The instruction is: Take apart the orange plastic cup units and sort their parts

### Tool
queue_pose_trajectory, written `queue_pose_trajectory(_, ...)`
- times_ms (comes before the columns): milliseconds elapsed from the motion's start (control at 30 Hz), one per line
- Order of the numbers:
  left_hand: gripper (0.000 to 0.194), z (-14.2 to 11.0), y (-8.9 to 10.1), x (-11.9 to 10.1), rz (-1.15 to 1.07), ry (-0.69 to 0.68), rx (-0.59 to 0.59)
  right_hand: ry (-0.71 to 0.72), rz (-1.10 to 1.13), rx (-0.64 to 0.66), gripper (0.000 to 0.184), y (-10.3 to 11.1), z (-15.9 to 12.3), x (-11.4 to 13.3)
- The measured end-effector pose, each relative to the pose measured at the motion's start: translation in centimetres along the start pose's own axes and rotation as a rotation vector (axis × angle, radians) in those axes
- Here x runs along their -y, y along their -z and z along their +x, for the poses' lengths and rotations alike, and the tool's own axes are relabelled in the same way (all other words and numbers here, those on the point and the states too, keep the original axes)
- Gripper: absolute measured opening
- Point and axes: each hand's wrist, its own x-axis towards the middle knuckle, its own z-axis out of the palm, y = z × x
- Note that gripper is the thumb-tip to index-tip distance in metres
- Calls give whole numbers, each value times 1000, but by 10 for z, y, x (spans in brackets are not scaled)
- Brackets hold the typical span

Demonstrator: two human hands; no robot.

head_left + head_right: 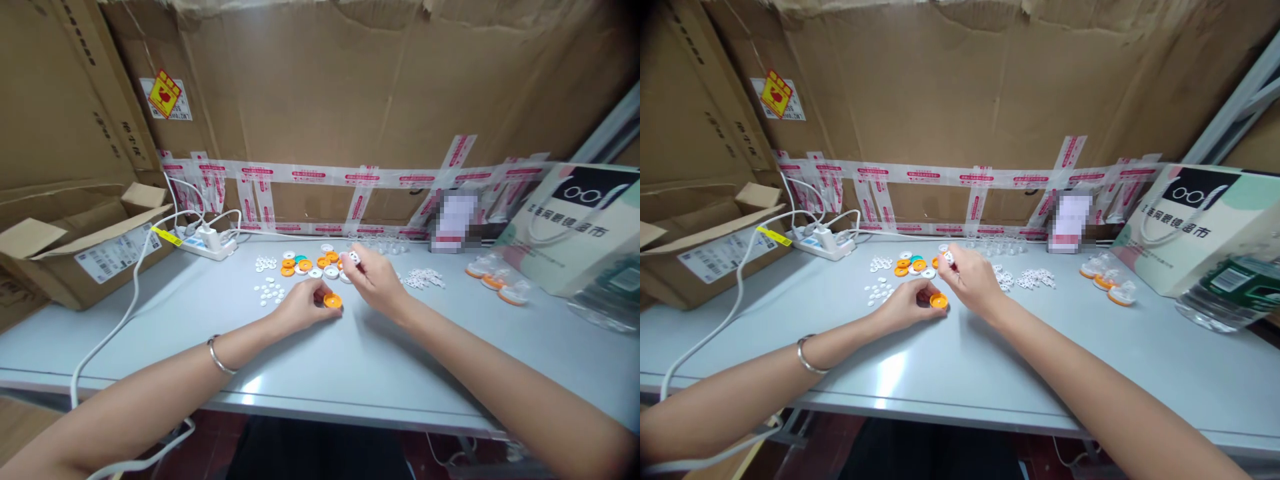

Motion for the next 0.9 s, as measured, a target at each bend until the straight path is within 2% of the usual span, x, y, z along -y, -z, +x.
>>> queue_pose_trajectory(167,23,0,1,-2,152,-144,-20,-18,243,136,32,4,-5,17)
queue_pose_trajectory(300,37,-1,5,-5,213,-222,-63,-24,285,158,33,6,-7,23)
queue_pose_trajectory(400,41,-4,14,-16,215,-302,-155,-29,279,165,34,11,-7,26)
queue_pose_trajectory(533,40,-8,31,-36,218,-454,-353,-51,271,145,34,20,-6,27)
queue_pose_trajectory(600,38,-8,36,-46,223,-530,-354,-56,291,164,33,22,-6,26)
queue_pose_trajectory(667,29,-6,39,-54,237,-566,-300,-49,330,192,32,23,-7,24)
queue_pose_trajectory(767,17,-1,42,-63,247,-577,-264,-14,407,202,29,24,-8,20)
queue_pose_trajectory(900,12,3,45,-63,207,-555,-297,25,488,166,27,24,-10,17)
